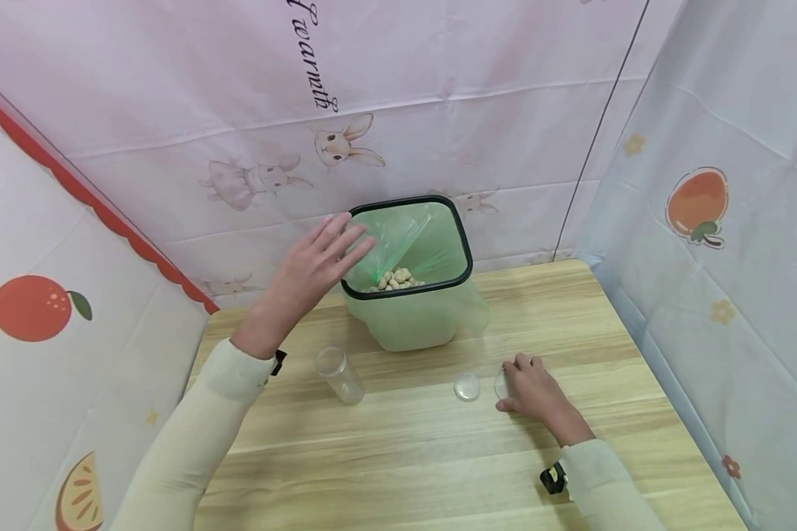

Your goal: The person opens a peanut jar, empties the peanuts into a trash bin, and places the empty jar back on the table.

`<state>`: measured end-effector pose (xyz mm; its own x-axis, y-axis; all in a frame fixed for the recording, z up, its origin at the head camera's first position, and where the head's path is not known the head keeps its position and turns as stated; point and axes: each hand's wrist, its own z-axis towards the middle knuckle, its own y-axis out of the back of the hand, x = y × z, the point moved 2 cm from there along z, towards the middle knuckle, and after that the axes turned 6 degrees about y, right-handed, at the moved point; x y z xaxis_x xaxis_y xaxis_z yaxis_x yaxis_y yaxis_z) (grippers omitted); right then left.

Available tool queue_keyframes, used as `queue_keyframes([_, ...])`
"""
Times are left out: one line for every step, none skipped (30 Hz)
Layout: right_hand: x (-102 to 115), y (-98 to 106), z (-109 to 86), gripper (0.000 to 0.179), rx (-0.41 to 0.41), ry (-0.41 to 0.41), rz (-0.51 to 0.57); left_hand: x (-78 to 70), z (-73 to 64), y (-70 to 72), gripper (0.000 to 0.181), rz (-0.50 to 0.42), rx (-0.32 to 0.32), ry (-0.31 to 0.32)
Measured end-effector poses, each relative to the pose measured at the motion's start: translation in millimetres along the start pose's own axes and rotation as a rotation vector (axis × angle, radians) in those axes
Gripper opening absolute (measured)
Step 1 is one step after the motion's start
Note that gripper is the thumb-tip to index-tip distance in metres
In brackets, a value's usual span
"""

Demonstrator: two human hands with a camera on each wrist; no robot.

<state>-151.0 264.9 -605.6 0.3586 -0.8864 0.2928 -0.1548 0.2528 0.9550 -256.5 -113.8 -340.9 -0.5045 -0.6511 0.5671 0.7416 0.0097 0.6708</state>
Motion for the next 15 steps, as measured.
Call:
queue_keyframes([-0.2, -0.1, 0.0, 0.081, 0.001, -0.001, 0.000, 0.9, -1.1, -0.3, 0.057, -0.013, -0.010, 0.010])
queue_keyframes([-0.4, -0.4, 0.0, 0.081, 0.003, -0.002, 0.000, 1.6, -2.1, -0.7, 0.055, -0.028, -0.024, 0.018])
queue_keyframes([-0.6, -0.6, 0.1, 0.081, 0.005, -0.003, 0.000, 2.1, -3.2, -0.8, 0.053, -0.043, -0.036, 0.028])
queue_keyframes([-0.9, -0.9, 0.2, 0.081, 0.007, -0.003, -0.001, 2.7, -4.1, -1.1, 0.051, -0.053, -0.048, 0.040])
queue_keyframes([-1.0, -1.1, 0.3, 0.081, 0.010, -0.004, -0.001, 3.3, -4.9, -1.4, 0.048, -0.063, -0.060, 0.051])
queue_keyframes([-1.2, -1.3, 0.4, 0.081, 0.012, -0.004, -0.003, 3.8, -5.7, -1.2, 0.045, -0.071, -0.073, 0.064])
queue_keyframes([-1.4, -1.6, 0.6, 0.081, 0.013, -0.004, -0.004, 4.3, -6.5, -1.5, 0.042, -0.074, -0.085, 0.078])
queue_keyframes([-1.6, -1.9, 0.7, 0.081, 0.014, -0.003, -0.003, 4.8, -7.0, -1.6, 0.040, -0.083, -0.095, 0.092])
queue_keyframes([-1.7, -2.1, 0.9, 0.081, 0.014, -0.003, -0.003, 5.3, -7.6, -1.4, 0.038, -0.087, -0.102, 0.107])
queue_keyframes([-1.9, -2.3, 0.9, 0.081, 0.015, -0.004, -0.002, 5.9, -8.1, -1.3, 0.036, -0.098, -0.106, 0.123])
queue_keyframes([-2.0, -2.5, 1.0, 0.081, 0.015, -0.004, -0.001, 6.5, -8.8, -1.3, 0.035, -0.110, -0.108, 0.137])
queue_keyframes([-2.1, -2.6, 1.1, 0.081, 0.014, -0.004, -0.001, 7.1, -9.5, -1.3, 0.034, -0.124, -0.110, 0.153])
queue_keyframes([-2.1, -2.8, 1.2, 0.081, 0.014, -0.004, -0.001, 7.8, -10.3, -1.4, 0.034, -0.137, -0.108, 0.166])
queue_keyframes([-2.1, -3.0, 1.2, 0.081, 0.013, -0.005, -0.001, 8.5, -11.3, -1.3, 0.034, -0.149, -0.104, 0.179])
queue_keyframes([-2.0, -3.2, 1.3, 0.081, 0.012, -0.005, 0.000, 9.1, -12.4, -1.2, 0.035, -0.154, -0.098, 0.192])
